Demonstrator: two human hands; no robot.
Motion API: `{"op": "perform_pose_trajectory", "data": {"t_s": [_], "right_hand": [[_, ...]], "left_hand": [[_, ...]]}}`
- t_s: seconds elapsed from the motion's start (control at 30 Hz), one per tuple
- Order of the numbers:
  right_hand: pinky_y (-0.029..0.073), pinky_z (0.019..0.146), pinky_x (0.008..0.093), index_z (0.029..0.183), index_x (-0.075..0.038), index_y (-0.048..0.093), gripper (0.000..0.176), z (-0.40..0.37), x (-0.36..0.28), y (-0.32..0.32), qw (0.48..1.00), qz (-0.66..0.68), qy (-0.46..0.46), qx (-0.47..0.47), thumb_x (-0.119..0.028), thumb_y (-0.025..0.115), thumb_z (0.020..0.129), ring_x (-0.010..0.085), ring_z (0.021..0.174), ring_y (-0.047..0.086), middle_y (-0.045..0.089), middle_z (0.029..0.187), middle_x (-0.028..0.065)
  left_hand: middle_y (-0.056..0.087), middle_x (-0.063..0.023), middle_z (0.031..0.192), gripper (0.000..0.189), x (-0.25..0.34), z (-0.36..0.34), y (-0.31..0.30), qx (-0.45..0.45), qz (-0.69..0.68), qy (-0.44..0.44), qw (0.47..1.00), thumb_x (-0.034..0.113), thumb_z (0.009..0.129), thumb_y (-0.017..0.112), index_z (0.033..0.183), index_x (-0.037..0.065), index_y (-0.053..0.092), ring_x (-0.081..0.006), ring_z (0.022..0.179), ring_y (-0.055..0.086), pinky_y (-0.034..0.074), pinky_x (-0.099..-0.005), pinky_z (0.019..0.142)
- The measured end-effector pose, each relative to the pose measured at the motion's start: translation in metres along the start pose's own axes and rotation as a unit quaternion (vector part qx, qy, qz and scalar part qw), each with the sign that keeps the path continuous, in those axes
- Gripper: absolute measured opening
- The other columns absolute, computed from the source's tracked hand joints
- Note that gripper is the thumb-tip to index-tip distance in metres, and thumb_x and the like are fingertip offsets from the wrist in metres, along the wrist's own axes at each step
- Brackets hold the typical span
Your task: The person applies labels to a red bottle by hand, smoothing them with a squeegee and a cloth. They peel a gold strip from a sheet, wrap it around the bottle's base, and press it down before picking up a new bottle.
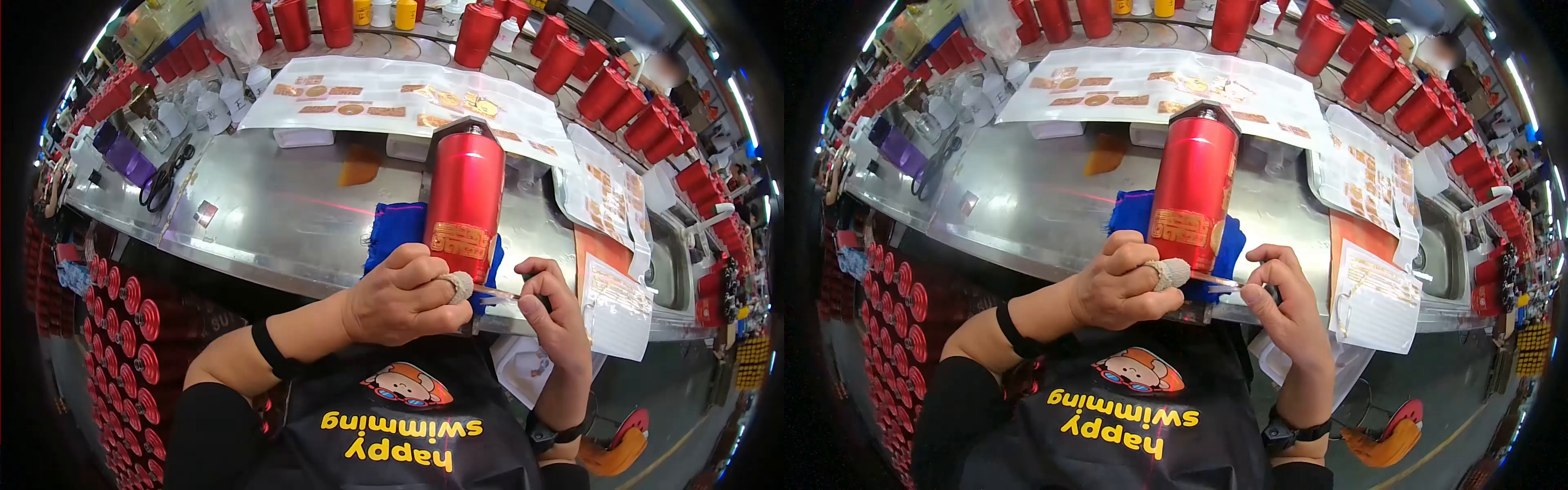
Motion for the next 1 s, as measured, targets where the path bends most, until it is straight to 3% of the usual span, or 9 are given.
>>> {"op": "perform_pose_trajectory", "data": {"t_s": [0.37, 0.57, 0.8, 1.0], "right_hand": [[0.038, 0.094, 0.0309, 0.087, -0.004, 0.058, 0.016, 0.0, 0.003, 0.001, 1.0, 0.013, 0.013, 0.002, -0.016, 0.066, 0.091, 0.02, 0.108, 0.05, 0.052, 0.115, 0.0107], [0.038, 0.093, 0.0307, 0.088, -0.003, 0.058, 0.015, -0.002, 0.004, -0.002, 1.0, 0.011, -0.006, 0.0, -0.016, 0.066, 0.092, 0.02, 0.107, 0.05, 0.053, 0.113, 0.0108], [0.039, 0.091, 0.0299, 0.088, -0.003, 0.058, 0.015, 0.002, 0.009, -0.003, 1.0, 0.018, -0.011, -0.006, -0.015, 0.066, 0.091, 0.019, 0.104, 0.051, 0.053, 0.112, 0.0105], [0.04, 0.089, 0.0298, 0.086, -0.003, 0.059, 0.016, 0.006, 0.009, -0.005, 1.0, 0.011, -0.002, -0.008, -0.016, 0.067, 0.09, 0.0182, 0.102, 0.051, 0.054, 0.111, 0.0103]], "left_hand": [[0.053, 0.0054, 0.088, 0.021, 0.004, 0.014, 0.012, -0.039, 0.047, 0.06, 0.996, 0.021, 0.078, 0.066, 0.098, 0.022, 0.058, -0.0141, 0.086, 0.051, 0.041, -0.0284, 0.074], [0.055, 0.0023, 0.082, 0.02, -0.001, -0.009, 0.017, 0.058, -0.022, -0.035, 0.997, 0.014, 0.077, 0.069, 0.094, 0.017, 0.059, -0.0168, 0.074, 0.052, 0.044, -0.03, 0.069], [0.06, 0.0018, 0.091, 0.022, 0.003, 0.01, 0.013, 0.0, 0.022, 0.033, 0.999, 0.016, 0.074, 0.07, 0.095, 0.017, 0.06, -0.0172, 0.078, 0.053, 0.045, -0.0303, 0.068], [0.062, 0.0023, 0.095, 0.022, -0.002, -0.014, 0.019, 0.05, -0.018, -0.048, 0.997, 0.017, 0.074, 0.07, 0.093, 0.017, 0.061, -0.0165, 0.081, 0.054, 0.046, -0.0299, 0.07]]}}
Point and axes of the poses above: each hand's wrist, its own z-axis towards the middle knuckle, its own y-axis out of the palm, x = y × z, the point moved 3 cm from there along z, towards the middle knuckle
